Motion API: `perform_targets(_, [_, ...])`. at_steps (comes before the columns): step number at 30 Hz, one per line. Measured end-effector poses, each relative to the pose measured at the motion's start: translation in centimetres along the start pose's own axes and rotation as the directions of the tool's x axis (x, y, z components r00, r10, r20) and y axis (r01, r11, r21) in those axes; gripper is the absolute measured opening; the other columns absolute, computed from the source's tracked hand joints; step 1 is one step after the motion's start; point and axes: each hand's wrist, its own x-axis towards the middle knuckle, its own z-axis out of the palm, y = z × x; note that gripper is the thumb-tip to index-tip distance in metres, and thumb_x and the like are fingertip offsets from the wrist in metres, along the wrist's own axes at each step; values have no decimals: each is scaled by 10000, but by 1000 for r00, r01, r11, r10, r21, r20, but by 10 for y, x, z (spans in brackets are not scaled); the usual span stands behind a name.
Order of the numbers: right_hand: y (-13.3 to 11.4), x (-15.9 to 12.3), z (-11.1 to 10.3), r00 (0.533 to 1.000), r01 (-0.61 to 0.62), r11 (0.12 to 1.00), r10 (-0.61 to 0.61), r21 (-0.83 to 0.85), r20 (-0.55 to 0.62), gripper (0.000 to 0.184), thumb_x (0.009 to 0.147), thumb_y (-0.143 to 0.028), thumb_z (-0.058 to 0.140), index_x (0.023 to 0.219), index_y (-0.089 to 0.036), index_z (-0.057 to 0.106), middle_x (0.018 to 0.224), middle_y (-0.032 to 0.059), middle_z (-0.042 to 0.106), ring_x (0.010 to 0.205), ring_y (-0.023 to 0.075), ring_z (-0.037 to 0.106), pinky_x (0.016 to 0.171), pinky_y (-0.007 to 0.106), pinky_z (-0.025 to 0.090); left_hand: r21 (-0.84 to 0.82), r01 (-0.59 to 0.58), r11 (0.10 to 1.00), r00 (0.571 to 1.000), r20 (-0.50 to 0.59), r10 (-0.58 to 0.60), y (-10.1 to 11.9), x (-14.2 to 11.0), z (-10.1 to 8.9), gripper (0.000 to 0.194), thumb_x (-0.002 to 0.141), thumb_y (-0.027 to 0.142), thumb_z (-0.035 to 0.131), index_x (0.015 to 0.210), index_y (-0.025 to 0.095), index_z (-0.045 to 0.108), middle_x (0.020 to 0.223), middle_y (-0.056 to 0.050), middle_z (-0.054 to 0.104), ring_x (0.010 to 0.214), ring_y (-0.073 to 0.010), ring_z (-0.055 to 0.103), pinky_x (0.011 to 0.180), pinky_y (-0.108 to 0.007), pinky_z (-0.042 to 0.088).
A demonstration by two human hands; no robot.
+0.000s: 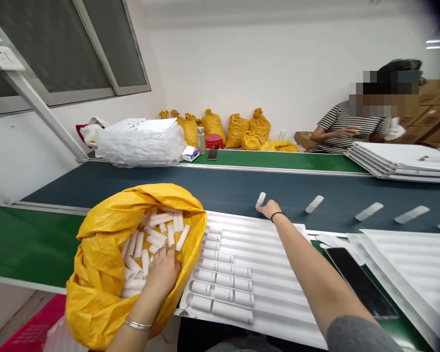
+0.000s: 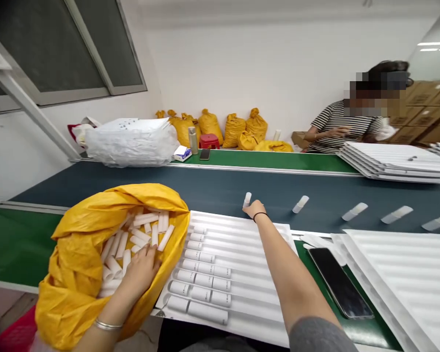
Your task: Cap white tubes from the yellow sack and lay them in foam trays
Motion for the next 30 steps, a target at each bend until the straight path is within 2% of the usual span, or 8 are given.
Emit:
perform_targets(4, [-20,-54,21,982,186,982,-186,16,-17,362,918,-308,494,1181,-71,573,1060,162,642,969,217,619,835,330,474,-105,-51,993,998,-43,47,0,24,-18,451,892,206,343,1308,75,460,1329,-212,469,1210,-325,452,1009,-440,335])
perform_targets(10, [-87,-99,73,810,568,819,-574,81,119,177,874,-266,584,1003,-169,657,1058,59,657,1018,165,588,923,311,431,-274,-75,959,995,38,88,10,64,-20,269,750,177,542,988,67,605,867,-184,659,825,-299,627,762,-390,461])
perform_targets(14, [-103,-97,79,771,615,782,-624,106,130,125,825,-257,647,823,-134,623,926,48,643,879,166,593,848,364,463,-434,-217,875,975,-55,214,10,48,-33,191,749,167,539,928,144,601,893,-113,668,831,-255,622,767,-365,475])
perform_targets(20, [-86,-126,49,792,602,740,-603,300,-101,170,731,-145,587,899,-144,562,836,62,602,774,183,565,732,321,457,-589,-464,661,885,-345,313,11,1,-61,246,863,261,472,1090,188,531,1153,-86,592,1116,-203,531,995,-354,399])
perform_targets(22, [-76,-148,38,793,595,704,-591,388,-146,185,812,-213,489,984,-155,527,845,50,594,729,164,573,669,298,474,-688,-486,540,873,-407,268,19,-10,-63,231,870,292,507,1082,203,525,1153,-80,594,1106,-195,546,989,-353,411])
perform_targets(24, [-68,-171,32,783,583,625,-602,519,-154,214,862,-273,433,1031,-169,514,859,43,593,707,147,588,636,281,490,-841,-464,279,885,-430,176,31,-20,-63,302,849,299,576,1124,233,468,1109,-63,620,1046,-182,587,941,-348,451])
perform_targets(27, [-59,-199,32,752,431,350,-649,831,-117,255,866,-362,509,1049,-190,548,802,25,589,674,138,586,623,283,496,-933,-333,-134,934,-346,85,51,-31,-61,575,792,275,667,1249,291,319,1021,-24,652,942,-154,628,852,-320,502])
perform_targets(30, [-56,-212,33,723,266,117,-681,957,-118,323,844,-417,594,1091,-211,575,776,19,586,665,135,575,636,299,500,-941,-246,-231,961,-268,71,63,-37,-61,578,720,296,738,1188,259,400,966,-7,647,894,-137,629,819,-279,509])
